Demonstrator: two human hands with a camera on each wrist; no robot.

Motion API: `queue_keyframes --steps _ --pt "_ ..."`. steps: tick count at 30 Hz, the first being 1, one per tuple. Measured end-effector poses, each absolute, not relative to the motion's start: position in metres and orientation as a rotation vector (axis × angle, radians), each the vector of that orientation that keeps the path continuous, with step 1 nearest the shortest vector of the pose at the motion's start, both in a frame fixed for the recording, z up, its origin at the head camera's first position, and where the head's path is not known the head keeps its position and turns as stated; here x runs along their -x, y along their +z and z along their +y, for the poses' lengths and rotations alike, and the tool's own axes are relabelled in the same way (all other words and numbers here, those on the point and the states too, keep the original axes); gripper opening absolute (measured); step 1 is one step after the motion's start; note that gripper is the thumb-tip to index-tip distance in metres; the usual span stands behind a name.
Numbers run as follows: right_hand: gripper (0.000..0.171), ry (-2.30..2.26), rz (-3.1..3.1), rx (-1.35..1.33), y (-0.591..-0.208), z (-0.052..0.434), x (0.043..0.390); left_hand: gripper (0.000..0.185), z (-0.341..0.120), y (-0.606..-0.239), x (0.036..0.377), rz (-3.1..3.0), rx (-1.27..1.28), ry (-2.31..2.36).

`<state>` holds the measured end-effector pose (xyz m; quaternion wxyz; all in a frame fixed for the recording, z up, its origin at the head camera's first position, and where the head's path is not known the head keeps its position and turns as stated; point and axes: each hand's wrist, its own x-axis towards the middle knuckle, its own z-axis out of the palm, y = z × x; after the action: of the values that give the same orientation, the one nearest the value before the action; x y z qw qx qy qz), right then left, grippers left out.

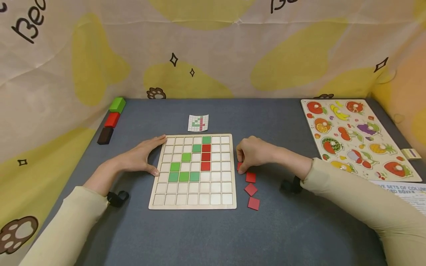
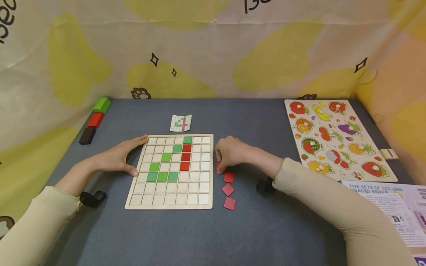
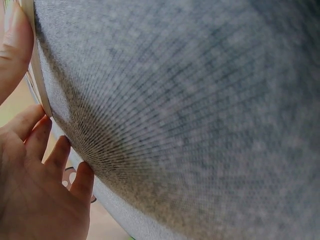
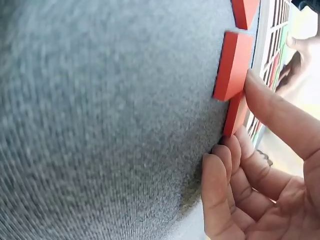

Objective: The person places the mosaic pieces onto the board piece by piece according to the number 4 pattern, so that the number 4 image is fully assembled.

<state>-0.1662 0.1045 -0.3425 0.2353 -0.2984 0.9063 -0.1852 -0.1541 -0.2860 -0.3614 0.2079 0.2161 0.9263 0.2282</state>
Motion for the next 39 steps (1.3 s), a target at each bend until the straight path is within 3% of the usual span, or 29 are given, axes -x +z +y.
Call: queue_keyframes --steps 7,14,23,32,39 --pt "0.02 -0.707 2.457 0.82 -0.337 0.099 0.173 0.118 -0.287 -0.363 0.156 2.579 -0.607 0.621" --pt "0.007 -0.898 2.384 0.882 -0.336 0.059 0.161 0.119 -0.287 -0.366 0.158 2.592 -0.629 0.613" --pt "0.012 -0.786 2.464 1.067 -0.345 0.029 0.143 0.119 -0.285 -0.364 0.157 2.581 -0.608 0.629" --pt "0.013 -0.67 2.504 1.16 -0.347 0.035 0.14 0.118 -0.284 -0.362 0.156 2.579 -0.61 0.63" --pt "0.01 -0.683 2.288 1.199 -0.341 0.08 0.156 0.118 -0.286 -0.361 0.155 2.583 -0.605 0.623"
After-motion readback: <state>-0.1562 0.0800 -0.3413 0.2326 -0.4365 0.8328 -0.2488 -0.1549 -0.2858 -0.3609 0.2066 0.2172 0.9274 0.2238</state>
